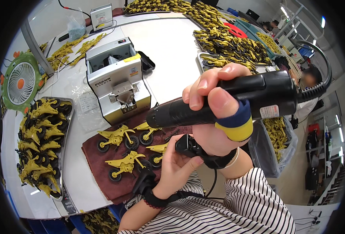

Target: Using a heat gun to join or finish plastic toy motorcycle components.

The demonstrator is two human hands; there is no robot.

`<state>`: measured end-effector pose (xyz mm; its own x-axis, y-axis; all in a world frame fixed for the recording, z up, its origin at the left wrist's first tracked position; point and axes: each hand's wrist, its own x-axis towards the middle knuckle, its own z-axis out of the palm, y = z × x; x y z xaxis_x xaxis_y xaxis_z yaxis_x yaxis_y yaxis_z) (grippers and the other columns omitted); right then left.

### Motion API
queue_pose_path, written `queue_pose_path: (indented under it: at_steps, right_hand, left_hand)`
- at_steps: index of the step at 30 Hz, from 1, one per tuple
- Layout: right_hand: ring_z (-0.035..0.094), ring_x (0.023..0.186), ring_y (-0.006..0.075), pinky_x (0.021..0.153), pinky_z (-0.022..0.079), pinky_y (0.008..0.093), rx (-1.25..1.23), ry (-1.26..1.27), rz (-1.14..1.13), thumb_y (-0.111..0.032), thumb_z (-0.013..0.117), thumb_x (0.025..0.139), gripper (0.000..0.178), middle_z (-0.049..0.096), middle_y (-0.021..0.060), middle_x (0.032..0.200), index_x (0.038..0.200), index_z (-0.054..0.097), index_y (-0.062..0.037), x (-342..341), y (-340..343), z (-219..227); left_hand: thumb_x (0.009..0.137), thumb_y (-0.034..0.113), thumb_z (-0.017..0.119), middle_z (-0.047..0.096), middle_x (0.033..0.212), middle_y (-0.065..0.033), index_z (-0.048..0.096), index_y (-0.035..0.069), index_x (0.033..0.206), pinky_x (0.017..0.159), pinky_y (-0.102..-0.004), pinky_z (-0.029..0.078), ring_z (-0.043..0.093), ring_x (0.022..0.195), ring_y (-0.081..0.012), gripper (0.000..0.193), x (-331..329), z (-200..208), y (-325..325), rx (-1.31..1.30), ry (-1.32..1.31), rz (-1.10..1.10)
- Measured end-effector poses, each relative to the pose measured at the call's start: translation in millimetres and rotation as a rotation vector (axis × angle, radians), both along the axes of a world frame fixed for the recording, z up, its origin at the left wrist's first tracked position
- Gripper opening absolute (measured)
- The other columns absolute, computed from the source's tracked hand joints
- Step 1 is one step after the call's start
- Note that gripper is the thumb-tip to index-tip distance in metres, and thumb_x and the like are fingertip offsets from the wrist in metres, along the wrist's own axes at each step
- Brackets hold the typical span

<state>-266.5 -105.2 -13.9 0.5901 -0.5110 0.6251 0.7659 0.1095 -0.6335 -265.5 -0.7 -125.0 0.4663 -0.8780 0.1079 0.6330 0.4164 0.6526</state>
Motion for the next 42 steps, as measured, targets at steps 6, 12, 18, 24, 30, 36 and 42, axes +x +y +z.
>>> queue_pose_path:
  at_steps: [6, 12, 18, 24, 30, 36, 42]
  right_hand:
    - [0.052, 0.070, 0.0151, 0.072, 0.040, 0.0348, 0.257, 0.070, 0.199, -0.010, 0.055, 0.082, 0.027, 0.056, 0.0054, 0.089, 0.109, 0.050, -0.0125, -7, 9, 5]
    - [0.052, 0.069, 0.0149, 0.070, 0.040, 0.0347, 0.128, 0.081, 0.052, -0.013, 0.055, 0.082, 0.025, 0.056, 0.0049, 0.088, 0.107, 0.052, -0.0130, -7, 6, 1]
    - [0.051, 0.066, 0.0158, 0.069, 0.042, 0.0353, -0.057, 0.170, 0.019, -0.009, 0.057, 0.080, 0.028, 0.055, 0.0075, 0.085, 0.107, 0.049, -0.0085, -9, -6, 11]
    - [0.049, 0.063, 0.0152, 0.067, 0.042, 0.0326, -0.111, 0.273, -0.012, -0.008, 0.059, 0.078, 0.028, 0.053, 0.0068, 0.080, 0.104, 0.049, -0.0083, -3, -14, 12]
    - [0.049, 0.063, 0.0151, 0.065, 0.041, 0.0326, -0.059, 0.177, 0.030, -0.010, 0.055, 0.080, 0.020, 0.053, 0.0061, 0.078, 0.100, 0.053, -0.0079, 20, -25, 19]
    - [0.052, 0.052, 0.0193, 0.054, 0.044, 0.0327, 0.069, 0.178, -0.130, -0.006, 0.062, 0.072, 0.020, 0.052, 0.0083, 0.062, 0.088, 0.051, -0.0003, 77, 10, 41]
    - [0.053, 0.052, 0.0189, 0.053, 0.044, 0.0300, -0.001, 0.215, -0.040, -0.004, 0.064, 0.071, 0.019, 0.053, 0.0075, 0.063, 0.086, 0.053, -0.0008, 107, 6, 26]
  left_hand:
    - [0.083, -0.001, 0.061, 0.047, 0.120, -0.0090, 0.032, -0.001, 0.128, 0.098, -0.0315, 0.039, 0.048, 0.111, -0.0155, 0.053, 1, -9, -7, -0.097, 0.006, -0.060]
    - [0.087, 0.006, 0.057, 0.048, 0.119, -0.0162, 0.027, -0.004, 0.132, 0.097, -0.0330, 0.038, 0.048, 0.115, -0.0220, 0.055, -1, 6, 2, 0.077, -0.176, -0.021]
    - [0.078, 0.014, 0.064, 0.055, 0.110, -0.0174, 0.053, 0.002, 0.114, 0.092, -0.0411, 0.044, 0.055, 0.101, -0.0340, 0.040, 3, 10, 43, 0.405, -1.060, 0.173]
    - [0.069, 0.009, 0.071, 0.062, 0.089, -0.0067, 0.061, 0.007, 0.092, 0.086, -0.0417, 0.044, 0.059, 0.088, -0.0250, 0.026, 36, 17, 97, 0.591, -1.425, 0.471]
    - [0.071, 0.010, 0.069, 0.056, 0.108, -0.0122, 0.061, 0.005, 0.104, 0.095, -0.0427, 0.033, 0.047, 0.108, -0.0299, 0.034, 66, 9, 129, 1.162, -1.479, 0.699]
    - [0.073, 0.011, 0.066, 0.058, 0.109, -0.0084, 0.061, 0.007, 0.108, 0.099, -0.0436, 0.029, 0.049, 0.109, -0.0288, 0.035, 77, -8, 138, 1.012, -1.466, 0.497]
    - [0.069, 0.013, 0.070, 0.058, 0.109, -0.0080, 0.059, 0.006, 0.111, 0.100, -0.0428, 0.029, 0.050, 0.108, -0.0273, 0.043, 82, -13, 141, 0.970, -1.337, 0.511]
